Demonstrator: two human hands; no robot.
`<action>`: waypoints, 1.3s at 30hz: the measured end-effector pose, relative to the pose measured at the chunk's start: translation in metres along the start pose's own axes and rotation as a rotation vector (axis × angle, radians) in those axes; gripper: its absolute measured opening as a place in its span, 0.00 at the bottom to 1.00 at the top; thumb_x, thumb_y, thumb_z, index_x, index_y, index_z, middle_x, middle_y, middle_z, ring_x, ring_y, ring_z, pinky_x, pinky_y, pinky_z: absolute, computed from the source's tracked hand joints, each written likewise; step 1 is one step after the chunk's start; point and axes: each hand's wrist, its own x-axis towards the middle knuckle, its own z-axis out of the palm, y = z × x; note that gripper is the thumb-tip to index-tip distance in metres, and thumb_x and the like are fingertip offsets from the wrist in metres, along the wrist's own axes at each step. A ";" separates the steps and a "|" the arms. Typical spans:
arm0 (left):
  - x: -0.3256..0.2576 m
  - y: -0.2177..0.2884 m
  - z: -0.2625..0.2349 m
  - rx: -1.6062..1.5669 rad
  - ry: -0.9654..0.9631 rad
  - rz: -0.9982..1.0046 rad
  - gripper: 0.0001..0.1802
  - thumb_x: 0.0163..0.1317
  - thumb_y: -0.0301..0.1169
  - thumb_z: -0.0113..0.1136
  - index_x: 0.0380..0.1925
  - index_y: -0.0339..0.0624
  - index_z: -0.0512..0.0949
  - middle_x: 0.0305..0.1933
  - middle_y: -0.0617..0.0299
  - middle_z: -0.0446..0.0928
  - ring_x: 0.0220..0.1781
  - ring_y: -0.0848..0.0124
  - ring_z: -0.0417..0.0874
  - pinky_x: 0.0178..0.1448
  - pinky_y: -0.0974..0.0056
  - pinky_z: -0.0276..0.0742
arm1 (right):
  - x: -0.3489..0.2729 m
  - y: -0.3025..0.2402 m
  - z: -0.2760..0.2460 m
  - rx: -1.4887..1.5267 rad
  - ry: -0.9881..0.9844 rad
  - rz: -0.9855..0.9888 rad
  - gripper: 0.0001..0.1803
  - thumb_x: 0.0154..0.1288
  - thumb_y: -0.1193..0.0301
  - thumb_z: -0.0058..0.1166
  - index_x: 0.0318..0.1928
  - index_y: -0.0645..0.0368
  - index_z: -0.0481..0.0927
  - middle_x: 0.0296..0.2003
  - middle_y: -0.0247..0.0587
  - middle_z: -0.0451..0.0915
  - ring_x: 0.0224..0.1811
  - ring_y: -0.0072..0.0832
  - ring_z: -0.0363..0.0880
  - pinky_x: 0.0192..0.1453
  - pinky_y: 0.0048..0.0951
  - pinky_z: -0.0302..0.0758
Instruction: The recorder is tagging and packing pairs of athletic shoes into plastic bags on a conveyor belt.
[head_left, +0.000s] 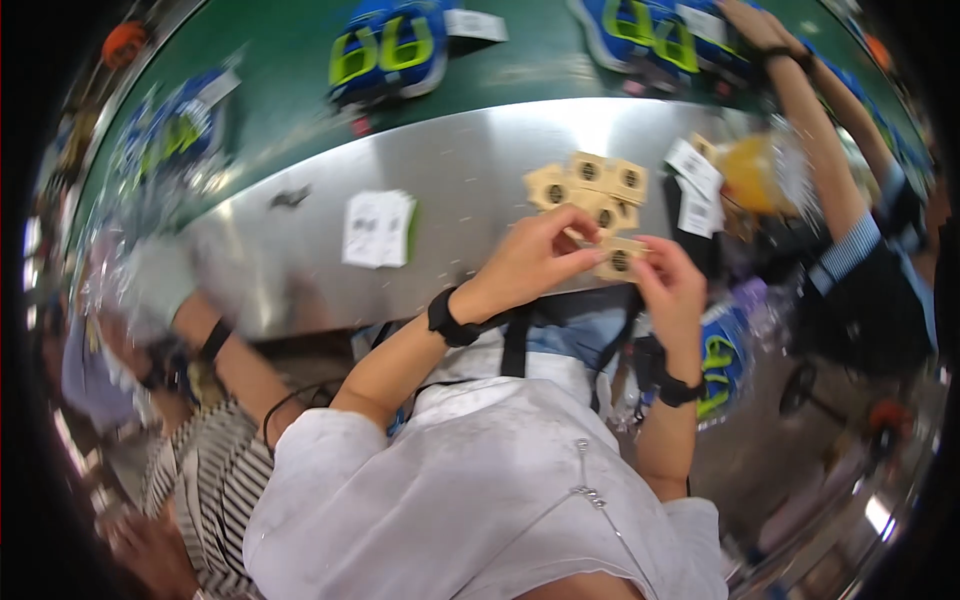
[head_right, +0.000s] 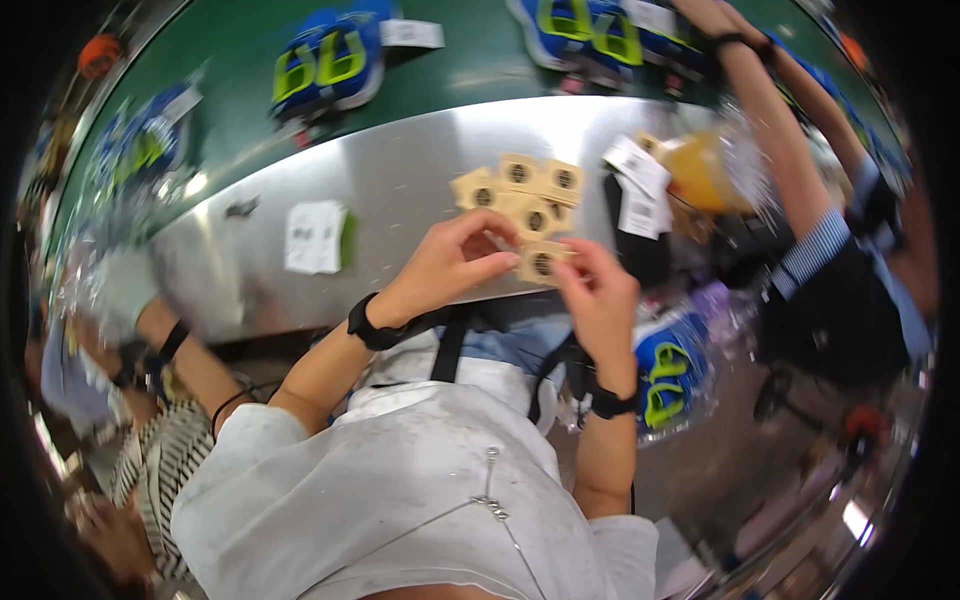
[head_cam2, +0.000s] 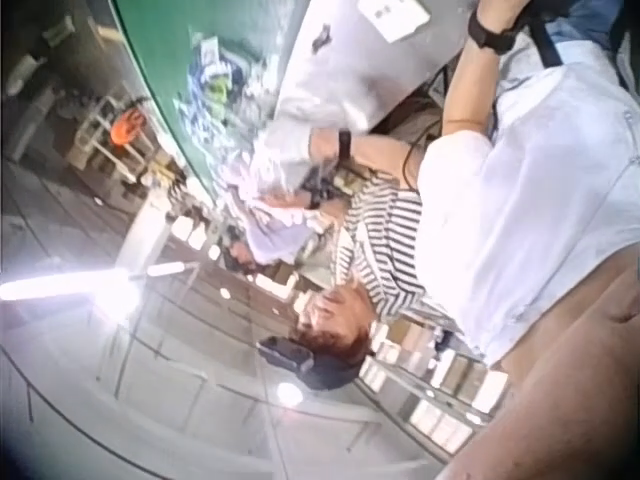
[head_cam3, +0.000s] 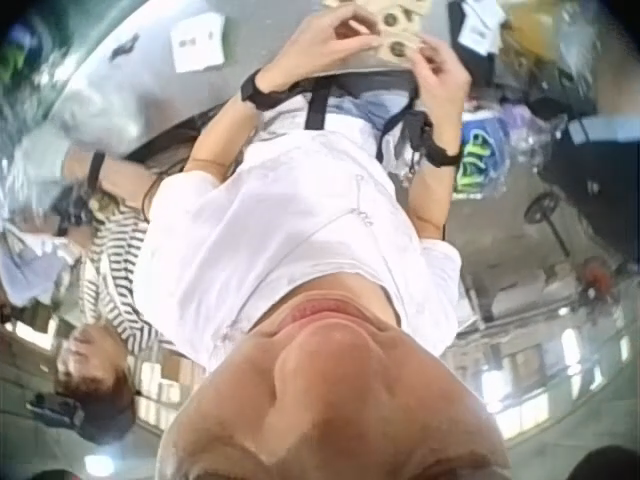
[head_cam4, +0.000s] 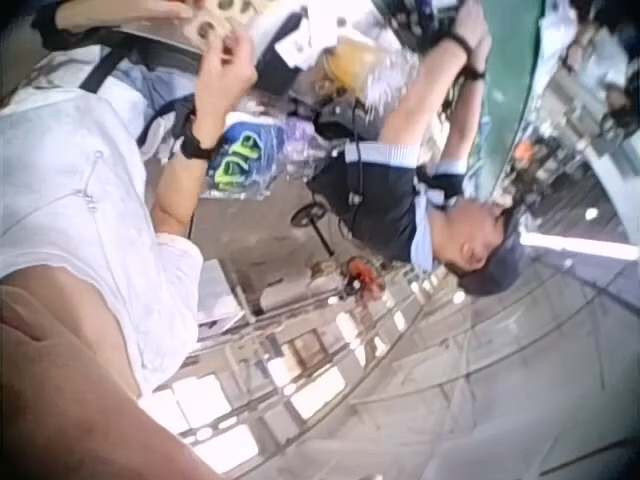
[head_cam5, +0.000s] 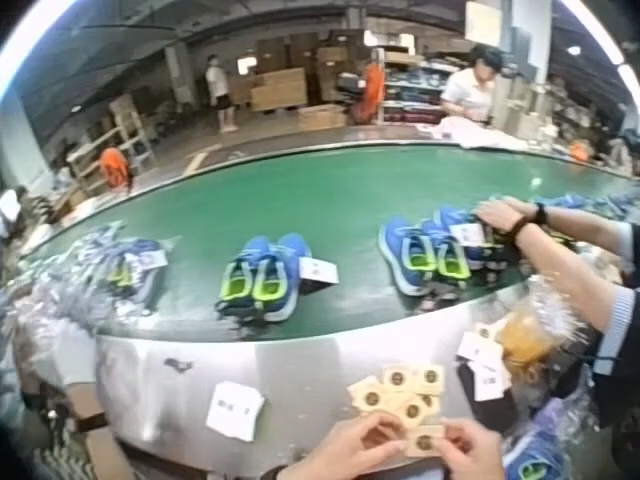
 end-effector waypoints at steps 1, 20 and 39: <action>-0.012 0.004 -0.017 0.011 0.048 -0.009 0.09 0.58 0.26 0.63 0.38 0.37 0.76 0.33 0.64 0.79 0.33 0.78 0.80 0.38 0.72 0.75 | 0.002 0.008 -0.003 0.081 0.011 -0.010 0.12 0.61 0.78 0.56 0.46 0.63 0.79 0.28 0.31 0.79 0.28 0.12 0.73 0.30 0.15 0.68; -0.088 -0.031 -0.177 0.409 0.918 -0.245 0.14 0.57 0.36 0.66 0.27 0.35 0.79 0.24 0.65 0.76 0.23 0.81 0.70 0.25 0.74 0.65 | 0.040 0.031 -0.035 0.142 0.145 -0.013 0.12 0.62 0.77 0.55 0.46 0.67 0.77 0.31 0.37 0.82 0.30 0.17 0.78 0.33 0.20 0.76; -0.081 0.035 -0.113 -0.070 0.758 -0.049 0.08 0.66 0.31 0.55 0.38 0.37 0.77 0.33 0.67 0.77 0.32 0.81 0.75 0.36 0.74 0.70 | -0.009 0.008 -0.060 0.193 0.255 -0.146 0.08 0.62 0.80 0.53 0.41 0.66 0.79 0.37 0.36 0.80 0.37 0.21 0.77 0.40 0.20 0.72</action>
